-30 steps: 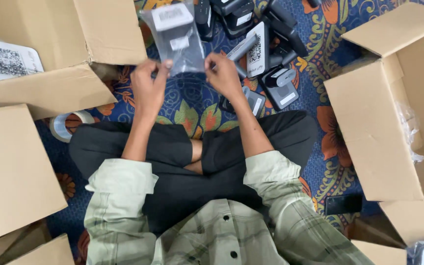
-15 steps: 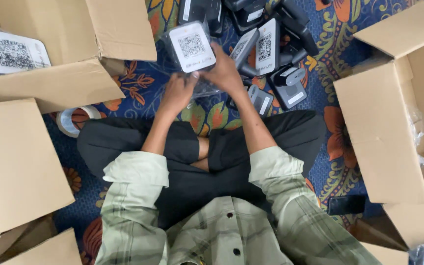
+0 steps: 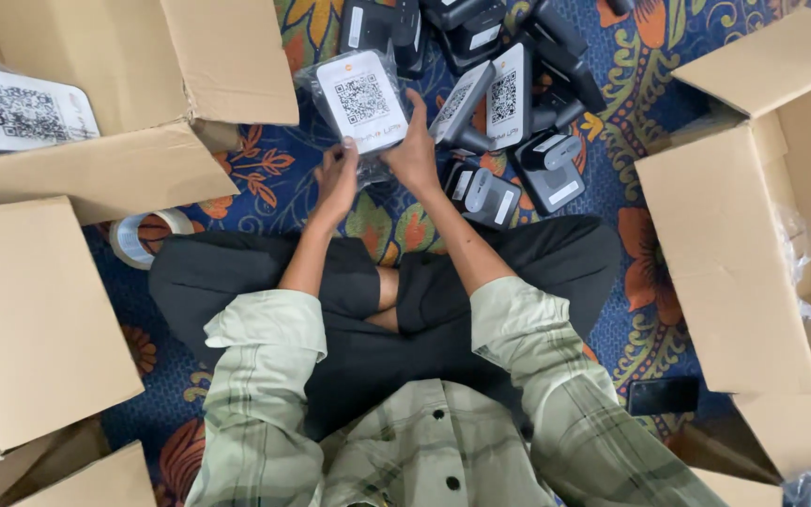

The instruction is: The person packs barcode scanners and related mounting equipment into cardboard boxes with bubble wrap.

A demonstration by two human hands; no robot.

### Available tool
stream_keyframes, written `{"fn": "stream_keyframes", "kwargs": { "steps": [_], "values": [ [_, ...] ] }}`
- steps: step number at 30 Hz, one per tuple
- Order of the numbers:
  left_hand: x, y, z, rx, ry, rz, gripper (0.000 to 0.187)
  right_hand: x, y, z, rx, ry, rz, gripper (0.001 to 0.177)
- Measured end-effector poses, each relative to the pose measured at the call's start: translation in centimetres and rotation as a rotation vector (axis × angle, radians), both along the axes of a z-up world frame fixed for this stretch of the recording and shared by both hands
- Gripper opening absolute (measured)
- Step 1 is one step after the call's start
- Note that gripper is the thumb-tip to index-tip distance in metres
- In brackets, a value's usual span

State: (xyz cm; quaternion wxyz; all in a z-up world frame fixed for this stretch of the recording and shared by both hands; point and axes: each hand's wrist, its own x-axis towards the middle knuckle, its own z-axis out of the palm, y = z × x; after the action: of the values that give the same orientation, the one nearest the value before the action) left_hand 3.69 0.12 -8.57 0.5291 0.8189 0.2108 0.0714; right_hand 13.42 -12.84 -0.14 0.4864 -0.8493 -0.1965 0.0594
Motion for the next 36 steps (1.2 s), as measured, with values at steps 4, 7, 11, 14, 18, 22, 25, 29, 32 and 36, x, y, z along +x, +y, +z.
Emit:
{"fn": "stream_keyframes", "kwargs": {
  "steps": [4,7,11,14,18,22,25,29,32,36],
  "values": [
    [-0.1,1.1,-1.3,-0.355,0.105,0.248,0.070,0.7,-0.1,0.0,0.198,0.476,0.092,0.085],
    [-0.3,1.4,0.9,-0.717,-0.267,0.107,0.076,1.4,-0.9,-0.5,0.373,0.562,0.181,0.054],
    [-1.4,0.9,4.9,-1.006,-0.481,-0.043,0.065,1.5,-2.0,1.8,0.283,0.568,0.255,0.046],
    [-2.3,1.2,6.8,-0.954,-0.345,-0.058,0.078,1.2,-2.5,3.4,0.441,0.546,0.281,0.050],
    [-2.7,1.4,13.2,-1.273,0.098,0.049,0.102,1.9,-3.0,2.7,0.590,0.419,0.291,0.059],
    [-1.7,1.5,17.9,-1.546,-0.190,0.030,0.102,2.3,-4.1,3.1,0.461,0.572,0.370,0.068],
    [-0.1,2.0,16.1,-1.233,-0.390,-0.078,0.103,1.8,-3.6,4.6,0.179,0.082,0.631,0.081],
    [0.2,2.2,12.8,-1.107,-0.493,0.199,0.090,0.5,-2.4,9.4,0.432,0.311,0.363,0.083],
    [-0.2,3.6,13.1,-0.999,-0.678,0.391,0.085,0.2,-0.6,12.8,0.611,0.679,0.456,0.071],
    [-1.2,8.4,15.3,-0.610,-0.807,0.485,0.081,0.2,8.2,15.2,0.239,0.277,0.635,0.050]
  ]
}}
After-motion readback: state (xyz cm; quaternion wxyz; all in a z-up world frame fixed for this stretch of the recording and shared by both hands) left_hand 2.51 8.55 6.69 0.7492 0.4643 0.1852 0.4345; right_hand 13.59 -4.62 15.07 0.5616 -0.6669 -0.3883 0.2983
